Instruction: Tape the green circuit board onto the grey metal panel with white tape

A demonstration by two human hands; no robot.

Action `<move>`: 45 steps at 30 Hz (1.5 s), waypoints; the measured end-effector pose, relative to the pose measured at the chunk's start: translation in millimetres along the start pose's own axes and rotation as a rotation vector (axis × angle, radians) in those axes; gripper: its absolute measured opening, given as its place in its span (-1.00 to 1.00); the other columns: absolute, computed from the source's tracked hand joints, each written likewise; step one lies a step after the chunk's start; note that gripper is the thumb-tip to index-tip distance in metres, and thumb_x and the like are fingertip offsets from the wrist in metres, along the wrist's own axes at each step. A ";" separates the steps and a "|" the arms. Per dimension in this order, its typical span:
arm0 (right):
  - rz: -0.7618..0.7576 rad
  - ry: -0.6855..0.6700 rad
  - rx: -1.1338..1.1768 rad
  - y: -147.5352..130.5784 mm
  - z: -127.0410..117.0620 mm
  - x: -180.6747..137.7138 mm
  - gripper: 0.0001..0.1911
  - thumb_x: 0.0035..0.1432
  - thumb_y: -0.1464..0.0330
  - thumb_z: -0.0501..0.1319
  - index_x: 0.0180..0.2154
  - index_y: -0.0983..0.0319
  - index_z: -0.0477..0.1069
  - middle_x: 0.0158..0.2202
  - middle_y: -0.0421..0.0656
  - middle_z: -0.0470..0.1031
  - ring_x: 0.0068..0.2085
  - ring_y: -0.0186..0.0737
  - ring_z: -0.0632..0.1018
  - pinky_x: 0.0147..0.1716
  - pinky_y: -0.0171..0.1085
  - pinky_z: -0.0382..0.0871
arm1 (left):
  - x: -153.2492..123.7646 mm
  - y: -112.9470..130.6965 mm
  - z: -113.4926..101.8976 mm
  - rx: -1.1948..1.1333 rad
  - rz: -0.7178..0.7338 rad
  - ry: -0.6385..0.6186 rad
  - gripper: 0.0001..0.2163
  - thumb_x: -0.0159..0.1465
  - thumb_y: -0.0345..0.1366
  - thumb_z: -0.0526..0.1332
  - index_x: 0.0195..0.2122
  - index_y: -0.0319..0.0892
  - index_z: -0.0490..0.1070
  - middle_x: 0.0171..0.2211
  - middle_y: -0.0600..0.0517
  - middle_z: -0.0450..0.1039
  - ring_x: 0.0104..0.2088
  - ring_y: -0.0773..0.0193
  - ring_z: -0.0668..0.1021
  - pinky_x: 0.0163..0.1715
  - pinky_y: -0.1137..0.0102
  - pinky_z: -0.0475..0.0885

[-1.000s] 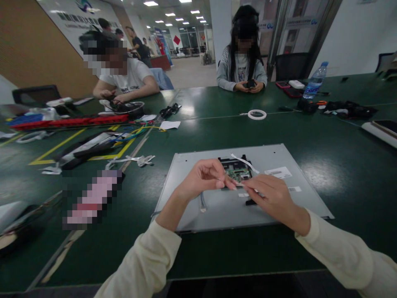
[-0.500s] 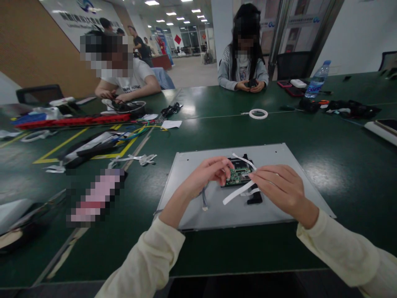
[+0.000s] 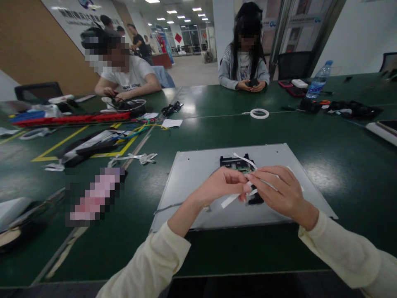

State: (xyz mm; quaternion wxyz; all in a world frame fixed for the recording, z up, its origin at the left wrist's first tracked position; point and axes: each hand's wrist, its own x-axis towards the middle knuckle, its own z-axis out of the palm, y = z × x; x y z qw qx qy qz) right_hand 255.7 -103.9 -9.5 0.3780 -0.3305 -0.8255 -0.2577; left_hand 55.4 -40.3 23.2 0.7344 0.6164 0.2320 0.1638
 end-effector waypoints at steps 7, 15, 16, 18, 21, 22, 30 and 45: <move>0.074 0.032 0.110 -1.5 0.7 1.5 -0.66 0.05 0.54 0.27 -0.08 0.31 0.44 -0.17 -0.08 0.54 -0.09 -0.17 0.48 -0.14 -0.17 0.40 | -1.7 1.2 1.5 0.015 0.005 0.013 -0.83 0.10 -0.27 0.35 -0.48 -0.29 0.48 -0.57 0.05 0.49 -0.53 0.43 0.49 -0.44 0.52 0.38; 0.058 0.074 0.169 2.8 -3.8 -2.0 -0.69 0.05 0.53 0.28 -0.11 0.27 0.45 -0.21 -0.12 0.55 -0.13 -0.22 0.52 -0.17 -0.19 0.40 | -4.1 -3.6 2.6 -0.028 0.014 -0.128 -0.83 0.04 -0.31 0.39 -0.36 -0.28 0.54 -0.49 0.00 0.54 -0.48 0.35 0.55 -0.42 0.47 0.45; 0.064 0.078 0.164 3.6 -4.5 -1.8 -0.69 0.06 0.53 0.28 -0.11 0.26 0.45 -0.22 -0.12 0.55 -0.14 -0.22 0.52 -0.17 -0.19 0.40 | -4.3 -3.3 2.7 -0.017 0.016 -0.133 -0.82 0.05 -0.30 0.38 -0.36 -0.28 0.54 -0.48 -0.02 0.55 -0.47 0.34 0.56 -0.42 0.46 0.46; 0.065 0.094 0.164 4.4 -5.5 -1.1 -0.69 0.06 0.53 0.28 -0.11 0.26 0.46 -0.23 -0.12 0.55 -0.14 -0.22 0.51 -0.18 -0.19 0.40 | -4.6 -2.2 2.8 0.016 0.019 -0.115 -0.84 0.08 -0.28 0.36 -0.38 -0.29 0.55 -0.50 -0.03 0.55 -0.48 0.34 0.56 -0.43 0.47 0.45; 0.060 0.095 0.185 3.3 -6.9 1.1 -0.72 0.06 0.53 0.27 -0.13 0.28 0.46 -0.24 -0.10 0.55 -0.15 -0.22 0.51 -0.19 -0.20 0.40 | -4.5 -1.0 2.3 0.068 0.029 -0.097 -0.86 0.09 -0.29 0.35 -0.40 -0.29 0.56 -0.51 -0.03 0.55 -0.49 0.34 0.55 -0.44 0.49 0.44; 0.060 0.093 0.191 2.5 -7.5 2.2 -0.73 0.06 0.53 0.27 -0.14 0.29 0.47 -0.24 -0.09 0.55 -0.15 -0.22 0.52 -0.20 -0.20 0.40 | -4.5 -0.8 2.0 0.077 0.036 -0.109 -0.87 0.09 -0.30 0.35 -0.40 -0.28 0.56 -0.51 -0.03 0.55 -0.49 0.34 0.55 -0.43 0.49 0.44; 0.078 0.108 0.183 1.8 -10.5 5.6 -0.74 0.06 0.53 0.27 -0.15 0.25 0.47 -0.26 -0.12 0.56 -0.18 -0.24 0.52 -0.22 -0.22 0.42 | -4.9 0.0 -1.4 0.049 0.013 -0.186 -0.85 0.06 -0.33 0.37 -0.34 -0.27 0.56 -0.45 -0.05 0.57 -0.45 0.32 0.58 -0.40 0.47 0.47; 0.109 0.114 0.240 3.1 -4.0 -0.7 -0.67 0.05 0.53 0.28 -0.10 0.23 0.46 -0.24 -0.13 0.56 -0.16 -0.23 0.52 -0.21 -0.22 0.44 | -6.0 2.4 -1.9 0.029 0.055 -0.200 -0.85 0.10 -0.27 0.35 -0.35 -0.24 0.57 -0.45 -0.05 0.56 -0.46 0.31 0.57 -0.37 0.41 0.50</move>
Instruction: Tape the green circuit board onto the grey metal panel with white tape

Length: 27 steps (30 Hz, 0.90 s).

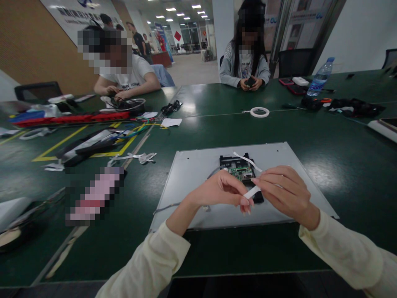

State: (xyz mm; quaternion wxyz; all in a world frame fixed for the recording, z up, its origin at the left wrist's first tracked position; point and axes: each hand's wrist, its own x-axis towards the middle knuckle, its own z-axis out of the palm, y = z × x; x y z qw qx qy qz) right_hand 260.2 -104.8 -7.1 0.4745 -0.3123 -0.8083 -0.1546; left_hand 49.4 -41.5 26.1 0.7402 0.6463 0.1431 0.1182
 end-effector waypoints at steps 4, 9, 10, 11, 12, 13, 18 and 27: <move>0.016 -0.007 -0.007 0.1 -0.7 -1.6 -0.63 0.03 0.54 0.29 -0.07 0.25 0.45 -0.22 -0.12 0.56 -0.15 -0.22 0.52 -0.20 -0.21 0.45 | -1.5 2.2 0.3 -0.019 -0.009 -0.015 -0.70 0.06 -0.13 0.37 -0.30 -0.27 0.54 -0.44 -0.08 0.56 -0.44 0.27 0.57 -0.38 0.40 0.48; 0.038 -0.016 -0.009 -1.4 -1.7 -0.1 -0.66 0.06 0.53 0.27 -0.08 0.23 0.45 -0.22 -0.13 0.56 -0.16 -0.23 0.53 -0.21 -0.21 0.46 | 2.1 0.6 -0.9 -0.018 0.022 0.127 -0.49 0.16 0.14 0.15 -0.29 -0.31 0.51 -0.45 -0.12 0.53 -0.47 0.26 0.55 -0.47 0.42 0.44; 0.038 -0.016 -0.009 -1.6 -1.6 0.2 -0.66 0.06 0.53 0.27 -0.08 0.23 0.45 -0.23 -0.13 0.56 -0.16 -0.23 0.53 -0.21 -0.21 0.46 | 3.4 -0.4 -1.5 -0.005 0.027 0.182 -0.55 0.19 0.08 0.16 -0.26 -0.29 0.50 -0.45 -0.09 0.53 -0.48 0.30 0.54 -0.48 0.44 0.43; 0.037 -0.013 -0.011 -1.6 -1.4 0.4 -0.67 0.06 0.53 0.27 -0.09 0.23 0.46 -0.23 -0.13 0.56 -0.16 -0.23 0.53 -0.21 -0.21 0.46 | 4.6 -1.4 -2.3 0.010 0.028 0.232 -0.62 0.20 0.00 0.19 -0.24 -0.27 0.48 -0.45 -0.05 0.52 -0.48 0.33 0.53 -0.48 0.47 0.41; 0.036 -0.012 -0.013 -1.4 -1.0 0.5 -0.67 0.06 0.53 0.26 -0.09 0.22 0.46 -0.24 -0.13 0.56 -0.16 -0.24 0.53 -0.21 -0.21 0.46 | 5.6 -2.4 -3.2 0.022 0.028 0.270 -0.68 0.21 -0.06 0.21 -0.22 -0.25 0.47 -0.45 -0.02 0.51 -0.49 0.37 0.52 -0.50 0.50 0.39; 0.034 -0.011 -0.017 -1.0 -0.4 0.4 -0.67 0.07 0.53 0.26 -0.09 0.22 0.46 -0.24 -0.13 0.56 -0.16 -0.24 0.53 -0.21 -0.22 0.46 | 6.2 -3.2 -4.0 0.029 0.027 0.292 -0.72 0.22 -0.10 0.21 -0.23 -0.25 0.47 -0.45 0.00 0.50 -0.50 0.39 0.50 -0.51 0.52 0.38; 0.016 -0.017 -0.044 2.3 4.0 -1.4 -0.65 0.06 0.55 0.26 -0.07 0.24 0.45 -0.22 -0.12 0.55 -0.14 -0.23 0.51 -0.17 -0.22 0.45 | 5.2 -4.4 -4.1 0.038 0.022 0.217 -0.66 0.25 -0.06 0.16 -0.38 -0.28 0.45 -0.50 0.00 0.47 -0.52 0.39 0.50 -0.48 0.49 0.38; 0.062 -0.070 0.018 -0.1 7.5 -1.5 -0.66 0.11 0.57 0.19 -0.04 0.28 0.42 -0.19 -0.09 0.53 -0.11 -0.22 0.49 -0.14 -0.18 0.45 | 2.6 -4.2 -2.2 0.038 0.003 0.163 -0.85 0.14 -0.29 0.31 -0.45 -0.28 0.43 -0.60 0.09 0.42 -0.57 0.43 0.46 -0.52 0.53 0.32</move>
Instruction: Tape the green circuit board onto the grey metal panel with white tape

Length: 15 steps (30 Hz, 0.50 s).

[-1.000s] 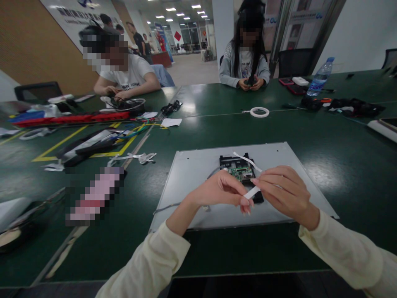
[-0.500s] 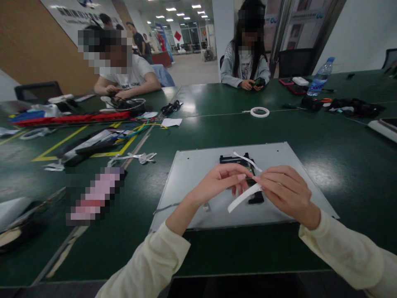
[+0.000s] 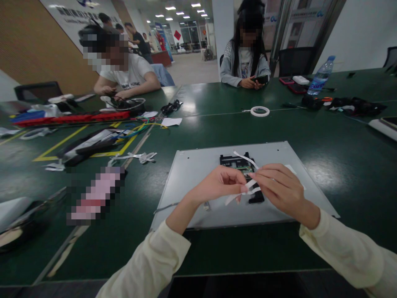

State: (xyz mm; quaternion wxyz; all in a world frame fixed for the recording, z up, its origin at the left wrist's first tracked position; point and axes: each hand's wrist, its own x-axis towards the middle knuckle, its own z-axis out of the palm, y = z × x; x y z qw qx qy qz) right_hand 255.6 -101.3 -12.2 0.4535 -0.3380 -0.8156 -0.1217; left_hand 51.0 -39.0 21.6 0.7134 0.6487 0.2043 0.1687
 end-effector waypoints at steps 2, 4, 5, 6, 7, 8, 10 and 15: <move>-0.001 0.001 0.017 -0.7 0.1 0.3 -0.65 0.10 0.59 0.19 -0.04 0.30 0.42 -0.18 -0.07 0.53 -0.10 -0.22 0.48 -0.13 -0.18 0.44 | -0.4 -0.4 -0.4 -0.017 0.015 -0.004 -0.84 0.13 -0.29 0.33 -0.42 -0.28 0.43 -0.59 0.08 0.43 -0.57 0.43 0.47 -0.53 0.53 0.32; 0.000 0.000 0.033 0.0 0.8 -0.4 -0.64 0.10 0.60 0.19 -0.04 0.32 0.41 -0.18 -0.06 0.53 -0.10 -0.21 0.48 -0.12 -0.17 0.44 | -0.4 -0.6 -0.1 -0.041 0.045 0.006 -0.81 0.12 -0.26 0.34 -0.36 -0.28 0.43 -0.57 0.08 0.44 -0.57 0.41 0.47 -0.53 0.52 0.33; 0.004 -0.003 0.042 0.9 1.5 -1.0 -0.64 0.10 0.60 0.19 -0.03 0.32 0.41 -0.17 -0.06 0.53 -0.10 -0.21 0.49 -0.12 -0.17 0.44 | -0.2 -0.6 0.0 -0.050 0.064 0.016 -0.79 0.13 -0.23 0.33 -0.32 -0.27 0.43 -0.57 0.07 0.44 -0.57 0.41 0.47 -0.53 0.51 0.34; 0.010 -0.005 0.051 1.9 2.4 -1.9 -0.64 0.11 0.59 0.18 -0.03 0.31 0.41 -0.17 -0.06 0.53 -0.11 -0.21 0.49 -0.12 -0.16 0.44 | 0.2 -0.8 -0.1 -0.056 0.083 0.029 -0.76 0.16 -0.18 0.30 -0.28 -0.27 0.43 -0.56 0.07 0.44 -0.57 0.40 0.47 -0.53 0.50 0.34; 0.016 -0.009 0.061 2.9 3.5 -2.8 -0.64 0.11 0.58 0.18 -0.03 0.29 0.41 -0.17 -0.07 0.53 -0.11 -0.21 0.49 -0.12 -0.16 0.44 | 0.7 -1.0 -0.4 -0.060 0.098 0.051 -0.73 0.21 -0.13 0.24 -0.25 -0.27 0.42 -0.56 0.06 0.44 -0.57 0.39 0.47 -0.52 0.49 0.35; 0.027 -0.013 0.069 3.7 4.8 -3.6 -0.65 0.12 0.57 0.17 -0.03 0.28 0.41 -0.17 -0.07 0.53 -0.13 -0.21 0.49 -0.12 -0.16 0.44 | 1.5 -1.3 -1.0 -0.059 0.108 0.083 -0.70 0.26 -0.09 0.16 -0.22 -0.27 0.42 -0.56 0.06 0.43 -0.56 0.39 0.47 -0.52 0.49 0.35; 0.062 -0.022 0.088 4.2 7.5 -4.9 -0.65 0.13 0.56 0.16 -0.03 0.27 0.41 -0.19 -0.08 0.53 -0.15 -0.22 0.50 -0.14 -0.16 0.43 | 3.2 -2.4 -2.9 -0.032 0.124 0.169 -0.70 0.31 -0.10 0.09 -0.16 -0.24 0.41 -0.50 0.05 0.42 -0.53 0.39 0.48 -0.51 0.49 0.35; 0.197 -0.055 0.151 1.5 12.7 -5.4 -0.70 0.15 0.55 0.15 -0.06 0.26 0.42 -0.24 -0.09 0.52 -0.19 -0.23 0.49 -0.18 -0.18 0.42 | 5.6 -3.3 -4.7 0.160 0.231 0.251 -0.67 0.15 -0.32 0.31 -0.05 -0.16 0.39 -0.16 -0.05 0.44 -0.21 0.30 0.51 -0.25 0.44 0.42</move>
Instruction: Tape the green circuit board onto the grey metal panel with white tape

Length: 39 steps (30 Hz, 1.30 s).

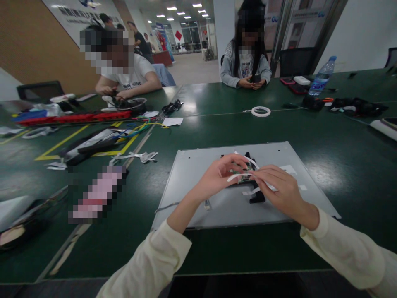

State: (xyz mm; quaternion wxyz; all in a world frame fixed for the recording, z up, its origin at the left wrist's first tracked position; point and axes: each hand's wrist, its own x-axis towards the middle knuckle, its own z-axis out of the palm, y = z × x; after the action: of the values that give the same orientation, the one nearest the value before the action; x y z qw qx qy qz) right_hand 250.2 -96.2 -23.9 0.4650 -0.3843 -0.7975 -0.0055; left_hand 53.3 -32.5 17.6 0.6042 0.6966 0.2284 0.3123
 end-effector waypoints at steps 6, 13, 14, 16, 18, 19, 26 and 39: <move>0.063 0.011 0.044 0.3 1.1 0.2 -0.75 0.15 0.54 0.15 -0.12 0.26 0.42 -0.24 -0.11 0.52 -0.20 -0.25 0.49 -0.17 -0.19 0.40 | 0.6 1.7 6.1 0.148 0.117 0.018 -0.90 0.17 -0.34 0.28 -0.28 -0.17 0.55 -0.14 -0.07 0.46 -0.09 0.22 0.50 -0.05 0.30 0.39; 0.106 -0.034 0.100 -2.2 2.9 -1.8 -0.71 0.16 0.54 0.14 -0.07 0.22 0.40 -0.27 -0.17 0.53 -0.22 -0.26 0.50 -0.18 -0.22 0.38 | 0.9 -3.5 5.4 0.159 0.067 0.152 -0.88 0.20 -0.32 0.24 -0.29 -0.16 0.58 -0.27 -0.05 0.57 -0.21 0.27 0.55 -0.16 0.38 0.44; 0.123 -0.032 0.107 -2.1 3.4 -2.0 -0.70 0.16 0.53 0.14 -0.06 0.21 0.40 -0.28 -0.18 0.54 -0.23 -0.27 0.51 -0.19 -0.22 0.38 | 0.7 -3.8 5.3 0.155 0.062 0.166 -0.89 0.20 -0.32 0.25 -0.30 -0.16 0.58 -0.27 -0.05 0.57 -0.22 0.27 0.56 -0.18 0.38 0.44; 0.159 -0.040 0.119 -1.6 3.8 -2.0 -0.70 0.16 0.53 0.14 -0.06 0.20 0.41 -0.30 -0.20 0.54 -0.25 -0.28 0.51 -0.20 -0.23 0.38 | 0.6 -4.6 5.2 0.138 0.048 0.198 -0.89 0.18 -0.31 0.27 -0.32 -0.18 0.58 -0.28 -0.05 0.58 -0.25 0.26 0.57 -0.20 0.39 0.45; 0.180 -0.057 0.121 -1.5 3.2 -1.4 -0.73 0.17 0.52 0.13 -0.09 0.20 0.42 -0.32 -0.21 0.54 -0.27 -0.29 0.51 -0.21 -0.25 0.37 | 0.9 -6.2 4.9 0.116 0.047 0.233 -0.89 0.15 -0.30 0.29 -0.34 -0.19 0.57 -0.27 -0.05 0.58 -0.26 0.27 0.58 -0.22 0.40 0.46; 0.186 -0.066 0.120 -1.7 2.6 -0.9 -0.76 0.17 0.51 0.14 -0.13 0.21 0.44 -0.33 -0.21 0.54 -0.27 -0.30 0.51 -0.22 -0.25 0.37 | 1.2 -7.2 4.7 0.111 0.051 0.247 -0.89 0.14 -0.30 0.31 -0.35 -0.20 0.57 -0.25 -0.05 0.58 -0.27 0.27 0.58 -0.23 0.41 0.46; 0.212 -0.107 0.114 -4.3 0.2 0.1 -0.89 0.18 0.45 0.16 -0.27 0.25 0.47 -0.37 -0.20 0.53 -0.32 -0.32 0.51 -0.28 -0.30 0.34 | 3.5 -8.5 3.7 0.186 0.049 0.317 -0.82 0.21 -0.25 0.24 -0.25 -0.21 0.56 -0.24 -0.06 0.58 -0.21 0.23 0.58 -0.14 0.38 0.44; 0.251 -0.118 0.088 -4.1 0.9 -0.8 -0.81 0.21 0.38 0.13 -0.18 0.24 0.47 -0.37 -0.19 0.53 -0.33 -0.30 0.51 -0.30 -0.29 0.34 | 2.6 -5.6 2.2 0.113 -0.028 0.250 -0.85 0.13 -0.26 0.31 -0.35 -0.24 0.54 -0.33 -0.05 0.57 -0.33 0.28 0.56 -0.29 0.41 0.44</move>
State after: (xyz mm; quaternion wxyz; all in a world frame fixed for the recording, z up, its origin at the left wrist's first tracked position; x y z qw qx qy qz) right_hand 247.2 -99.2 -23.5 0.4310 -0.4597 -0.7686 0.1103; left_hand 57.0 -31.3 12.3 0.5351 0.6818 0.3288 0.3749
